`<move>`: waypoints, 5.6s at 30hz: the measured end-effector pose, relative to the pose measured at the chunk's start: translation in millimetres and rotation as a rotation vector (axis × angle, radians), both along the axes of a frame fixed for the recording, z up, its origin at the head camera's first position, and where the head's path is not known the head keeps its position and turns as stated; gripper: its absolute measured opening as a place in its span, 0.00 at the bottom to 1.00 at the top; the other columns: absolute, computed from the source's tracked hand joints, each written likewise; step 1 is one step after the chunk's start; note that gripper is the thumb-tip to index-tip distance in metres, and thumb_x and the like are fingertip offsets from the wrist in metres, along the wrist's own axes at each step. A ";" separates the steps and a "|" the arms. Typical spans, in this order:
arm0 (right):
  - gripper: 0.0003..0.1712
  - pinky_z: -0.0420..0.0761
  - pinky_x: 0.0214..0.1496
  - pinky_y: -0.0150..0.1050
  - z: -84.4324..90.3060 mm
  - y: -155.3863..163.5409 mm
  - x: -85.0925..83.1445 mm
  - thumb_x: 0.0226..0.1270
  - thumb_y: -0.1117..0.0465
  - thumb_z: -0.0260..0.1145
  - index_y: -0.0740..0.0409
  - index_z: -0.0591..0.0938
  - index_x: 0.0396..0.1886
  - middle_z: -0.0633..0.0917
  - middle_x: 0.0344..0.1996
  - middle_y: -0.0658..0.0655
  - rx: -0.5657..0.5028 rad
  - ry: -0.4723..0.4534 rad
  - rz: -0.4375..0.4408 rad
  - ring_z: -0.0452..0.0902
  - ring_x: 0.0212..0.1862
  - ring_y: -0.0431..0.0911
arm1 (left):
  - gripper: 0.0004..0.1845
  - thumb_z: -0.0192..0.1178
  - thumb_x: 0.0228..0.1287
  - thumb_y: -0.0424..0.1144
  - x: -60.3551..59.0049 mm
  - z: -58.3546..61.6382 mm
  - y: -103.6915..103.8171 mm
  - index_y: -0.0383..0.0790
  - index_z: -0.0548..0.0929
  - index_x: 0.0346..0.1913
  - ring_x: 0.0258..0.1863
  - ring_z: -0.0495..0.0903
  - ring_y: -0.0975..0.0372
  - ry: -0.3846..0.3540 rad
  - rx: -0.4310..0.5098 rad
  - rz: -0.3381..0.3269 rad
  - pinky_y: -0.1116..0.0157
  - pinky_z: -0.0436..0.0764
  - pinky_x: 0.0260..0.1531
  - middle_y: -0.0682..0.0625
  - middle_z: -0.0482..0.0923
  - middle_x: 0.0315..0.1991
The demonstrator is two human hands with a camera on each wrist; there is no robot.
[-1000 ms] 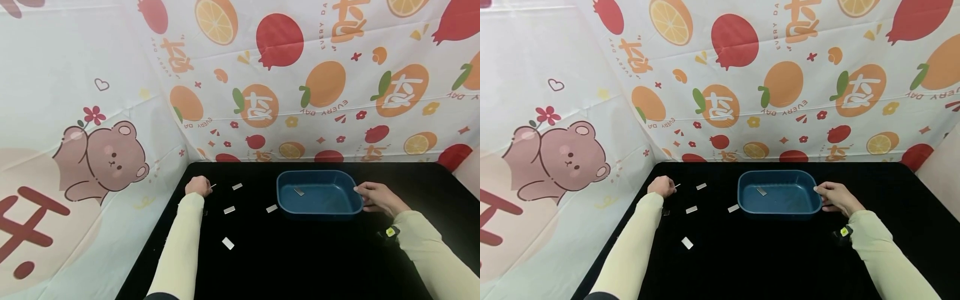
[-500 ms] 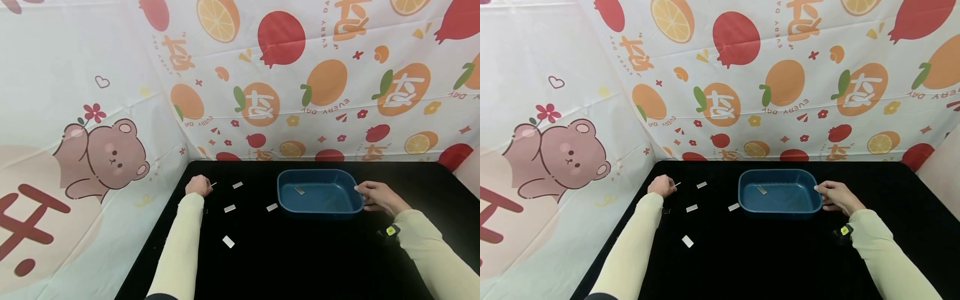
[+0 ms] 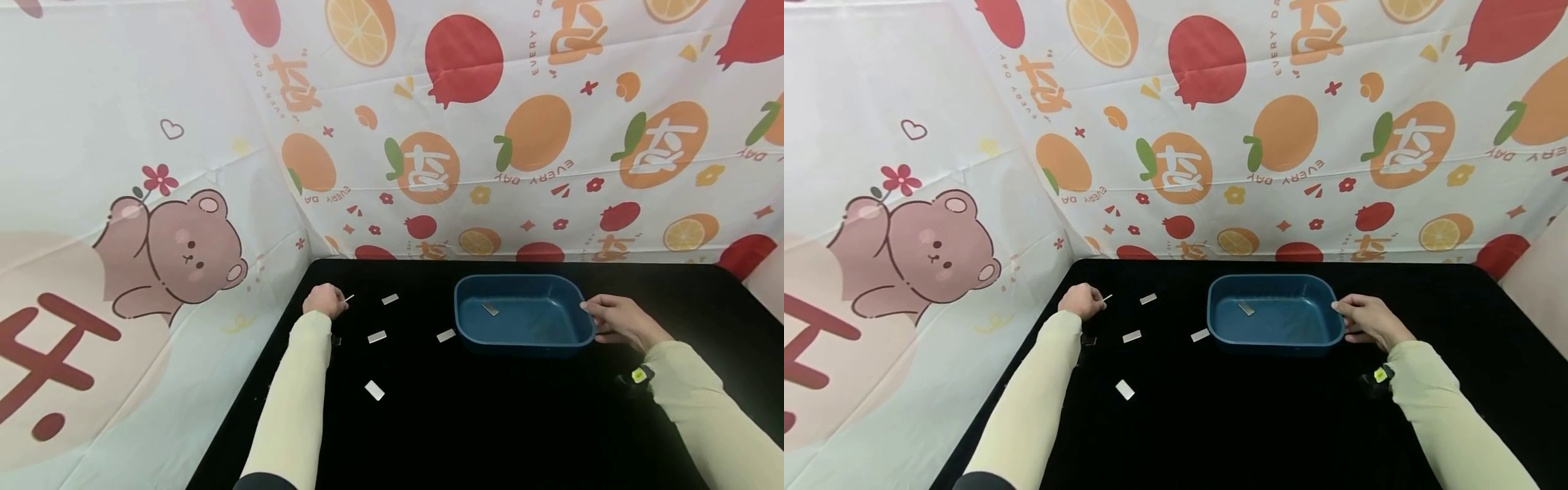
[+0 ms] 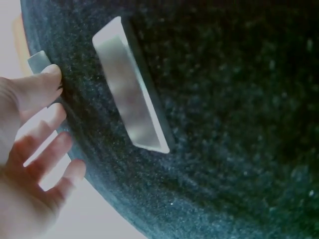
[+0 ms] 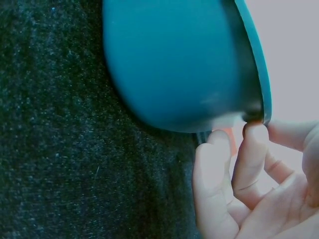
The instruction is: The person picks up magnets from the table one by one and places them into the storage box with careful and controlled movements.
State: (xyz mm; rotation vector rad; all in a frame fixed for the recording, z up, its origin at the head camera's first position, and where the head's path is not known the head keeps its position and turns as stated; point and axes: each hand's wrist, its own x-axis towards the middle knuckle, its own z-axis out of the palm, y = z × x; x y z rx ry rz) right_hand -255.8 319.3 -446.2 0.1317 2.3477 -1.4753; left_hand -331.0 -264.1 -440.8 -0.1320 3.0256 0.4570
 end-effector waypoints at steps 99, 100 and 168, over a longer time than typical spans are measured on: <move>0.21 0.87 0.40 0.37 -1.9 -1.0 1.0 0.75 0.42 0.55 0.54 0.80 0.46 0.78 0.28 0.48 -0.036 -0.023 -0.010 0.83 0.33 0.40 | 0.05 0.67 0.61 0.40 16.0 65.3 58.8 0.45 0.90 0.30 0.51 0.78 0.53 0.244 -0.079 -0.534 0.55 0.80 0.50 0.49 0.85 0.48; 0.21 0.87 0.40 0.37 -2.1 -1.0 1.1 0.75 0.42 0.55 0.54 0.80 0.46 0.78 0.28 0.48 -0.036 -0.025 -0.010 0.83 0.33 0.40 | 0.05 0.67 0.62 0.40 16.1 65.9 59.4 0.45 0.90 0.31 0.51 0.78 0.54 0.245 -0.080 -0.535 0.55 0.80 0.50 0.49 0.85 0.48; 0.19 0.87 0.40 0.36 -0.2 0.3 1.0 0.75 0.42 0.55 0.52 0.79 0.43 0.76 0.29 0.49 -0.031 -0.033 -0.013 0.82 0.33 0.40 | 0.07 0.65 0.66 0.42 27.7 120.4 198.4 0.47 0.91 0.39 0.51 0.76 0.59 0.346 -0.112 -0.717 0.61 0.80 0.50 0.52 0.84 0.47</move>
